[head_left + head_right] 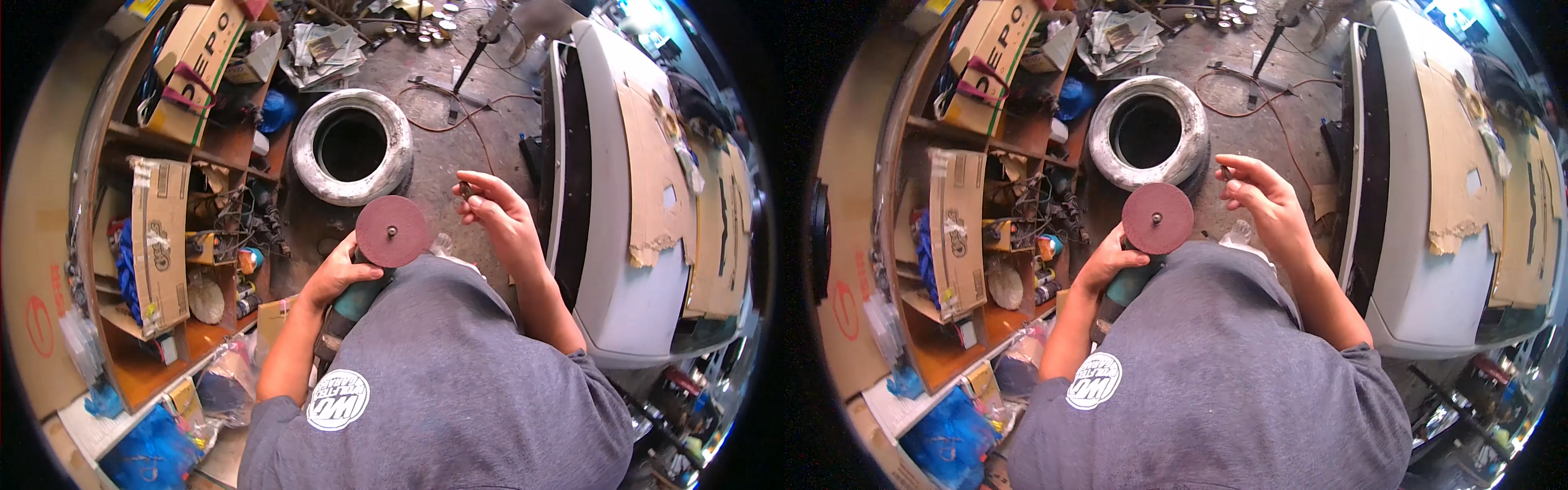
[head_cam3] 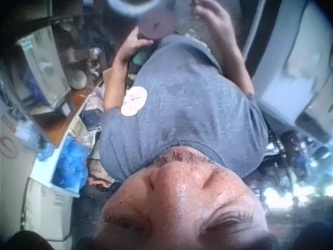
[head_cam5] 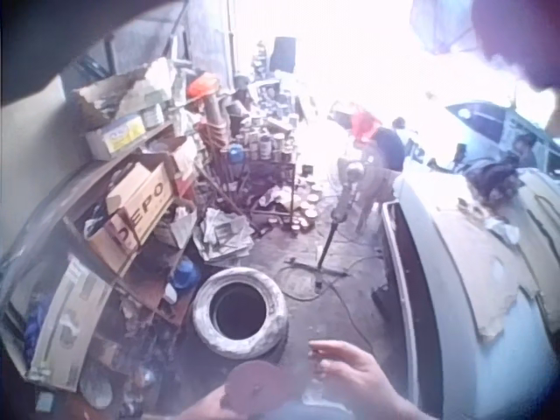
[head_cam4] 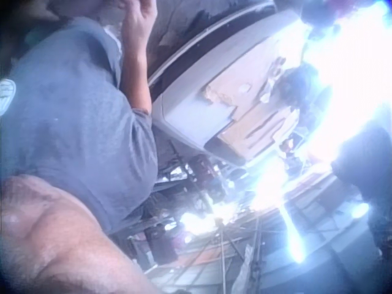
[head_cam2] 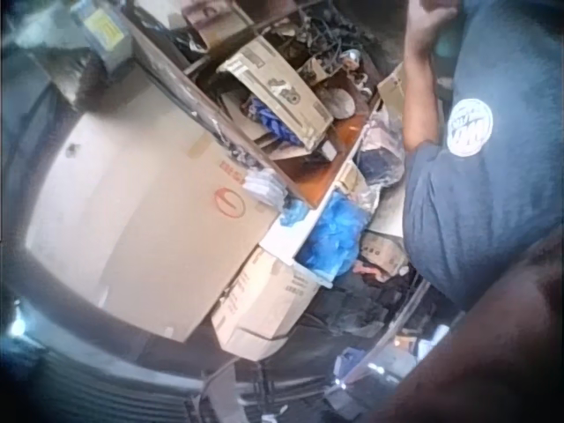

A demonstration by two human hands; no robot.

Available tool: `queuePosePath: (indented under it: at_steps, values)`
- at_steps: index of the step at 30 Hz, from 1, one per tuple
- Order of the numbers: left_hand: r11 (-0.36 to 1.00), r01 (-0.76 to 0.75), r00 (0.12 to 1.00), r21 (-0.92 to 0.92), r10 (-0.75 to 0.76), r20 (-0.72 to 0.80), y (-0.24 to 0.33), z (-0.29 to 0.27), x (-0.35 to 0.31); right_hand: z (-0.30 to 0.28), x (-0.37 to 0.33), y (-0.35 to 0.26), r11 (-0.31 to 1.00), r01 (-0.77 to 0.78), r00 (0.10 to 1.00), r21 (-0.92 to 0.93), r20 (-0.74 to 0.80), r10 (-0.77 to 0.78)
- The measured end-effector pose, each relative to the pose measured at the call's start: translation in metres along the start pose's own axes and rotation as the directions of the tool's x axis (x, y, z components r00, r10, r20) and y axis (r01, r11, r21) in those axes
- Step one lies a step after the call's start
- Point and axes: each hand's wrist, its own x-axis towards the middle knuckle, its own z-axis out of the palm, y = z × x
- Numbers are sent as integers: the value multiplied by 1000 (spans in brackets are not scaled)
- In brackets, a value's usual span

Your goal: The person retrieves a green angle grinder from a shelf, then attaches a sanding disc and a nut to the tool's spindle. They tighten the nut by hand to secure the disc in place.

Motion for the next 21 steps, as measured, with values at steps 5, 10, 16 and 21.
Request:
queuePosePath:
  at_steps: [5, 10, 16, 21]
  values:
    - [999, -4, 998, 50, 7, -64, -9, -5, -5, -3, 3, 3, 992, -9, 998, 128, -58, 16]
    - [999, -32, 999, 28, 31, 18, -19, -12, 0, -7, 2, 16, 987, 11, 999, 159, -33, -6]
    - [996, 35, 994, -88, -25, 108, 7, 4, -1, -4, -3, 15, 968, -72, 997, 241, 2, 74]
    - [999, 29, 997, -39, -26, 78, 9, 6, 2, -7, -5, 26, 951, -98, 994, 292, -18, 108]
